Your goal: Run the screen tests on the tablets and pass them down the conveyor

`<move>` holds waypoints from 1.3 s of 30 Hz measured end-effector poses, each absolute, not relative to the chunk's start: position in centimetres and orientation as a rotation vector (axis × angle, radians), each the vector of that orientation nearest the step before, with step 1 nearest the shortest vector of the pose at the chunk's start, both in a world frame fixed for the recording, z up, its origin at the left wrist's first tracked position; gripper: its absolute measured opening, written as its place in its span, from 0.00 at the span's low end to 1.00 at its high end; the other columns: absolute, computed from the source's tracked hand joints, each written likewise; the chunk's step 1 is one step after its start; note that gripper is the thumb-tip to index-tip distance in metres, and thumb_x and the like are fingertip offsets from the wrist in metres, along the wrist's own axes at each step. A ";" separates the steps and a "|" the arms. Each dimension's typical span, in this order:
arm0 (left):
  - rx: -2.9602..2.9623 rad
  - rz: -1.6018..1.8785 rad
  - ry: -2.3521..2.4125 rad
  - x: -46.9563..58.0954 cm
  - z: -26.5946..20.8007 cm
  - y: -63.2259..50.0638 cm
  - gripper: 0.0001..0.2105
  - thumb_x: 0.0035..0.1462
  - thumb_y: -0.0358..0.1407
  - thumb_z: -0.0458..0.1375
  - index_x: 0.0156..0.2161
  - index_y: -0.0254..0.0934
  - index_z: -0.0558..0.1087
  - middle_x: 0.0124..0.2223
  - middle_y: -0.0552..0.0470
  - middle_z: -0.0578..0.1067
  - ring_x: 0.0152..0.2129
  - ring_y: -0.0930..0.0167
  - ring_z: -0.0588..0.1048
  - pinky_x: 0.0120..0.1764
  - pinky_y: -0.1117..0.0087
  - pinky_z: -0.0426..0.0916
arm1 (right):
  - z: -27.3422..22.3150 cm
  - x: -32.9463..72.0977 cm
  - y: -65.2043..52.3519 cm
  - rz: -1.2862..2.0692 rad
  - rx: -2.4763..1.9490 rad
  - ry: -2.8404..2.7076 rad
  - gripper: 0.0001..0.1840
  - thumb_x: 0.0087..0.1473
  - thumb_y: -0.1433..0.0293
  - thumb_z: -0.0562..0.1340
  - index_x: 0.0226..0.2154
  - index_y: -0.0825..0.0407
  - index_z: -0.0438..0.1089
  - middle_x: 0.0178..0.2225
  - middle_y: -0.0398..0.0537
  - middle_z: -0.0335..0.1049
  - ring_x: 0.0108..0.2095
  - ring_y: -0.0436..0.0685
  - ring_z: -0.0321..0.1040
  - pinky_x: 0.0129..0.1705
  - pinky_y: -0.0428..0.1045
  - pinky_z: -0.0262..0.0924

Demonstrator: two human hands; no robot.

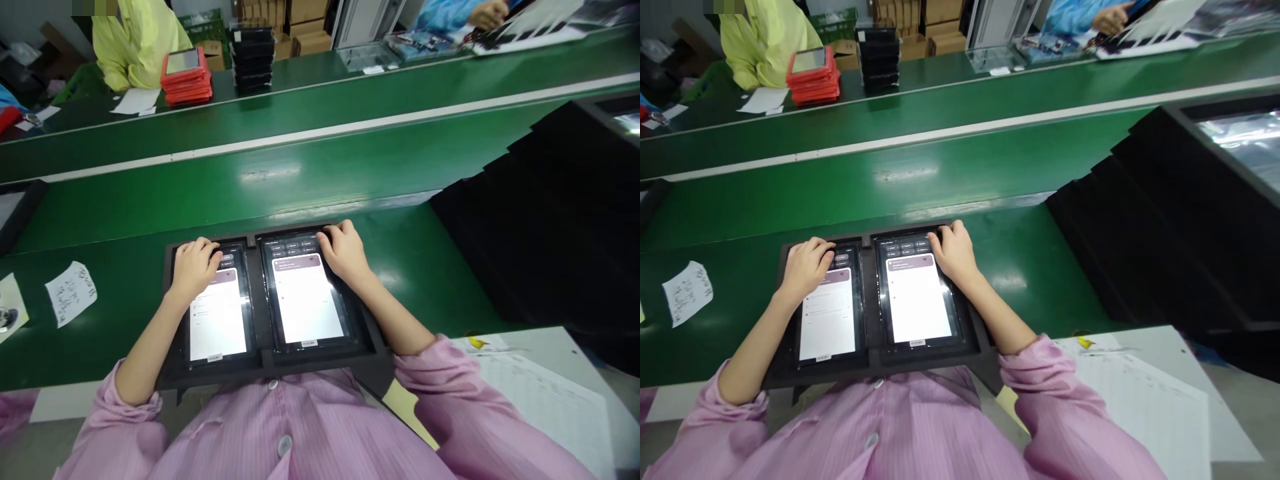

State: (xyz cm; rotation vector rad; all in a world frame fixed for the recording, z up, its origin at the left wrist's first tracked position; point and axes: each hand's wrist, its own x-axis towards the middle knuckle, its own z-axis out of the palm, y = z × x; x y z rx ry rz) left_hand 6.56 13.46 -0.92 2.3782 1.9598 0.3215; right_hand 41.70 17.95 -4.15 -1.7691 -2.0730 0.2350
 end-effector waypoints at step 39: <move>2.300 -0.342 1.690 4.3 3.2 17.6 0.34 0.51 0.65 0.54 0.51 0.40 0.73 0.53 0.41 0.76 0.46 0.48 0.77 0.46 0.50 0.73 | 1.7 41.1 22.1 0.740 -1.838 -2.588 0.49 0.45 0.36 0.66 0.49 0.64 0.69 0.53 0.68 0.66 0.54 0.71 0.66 0.55 0.57 0.65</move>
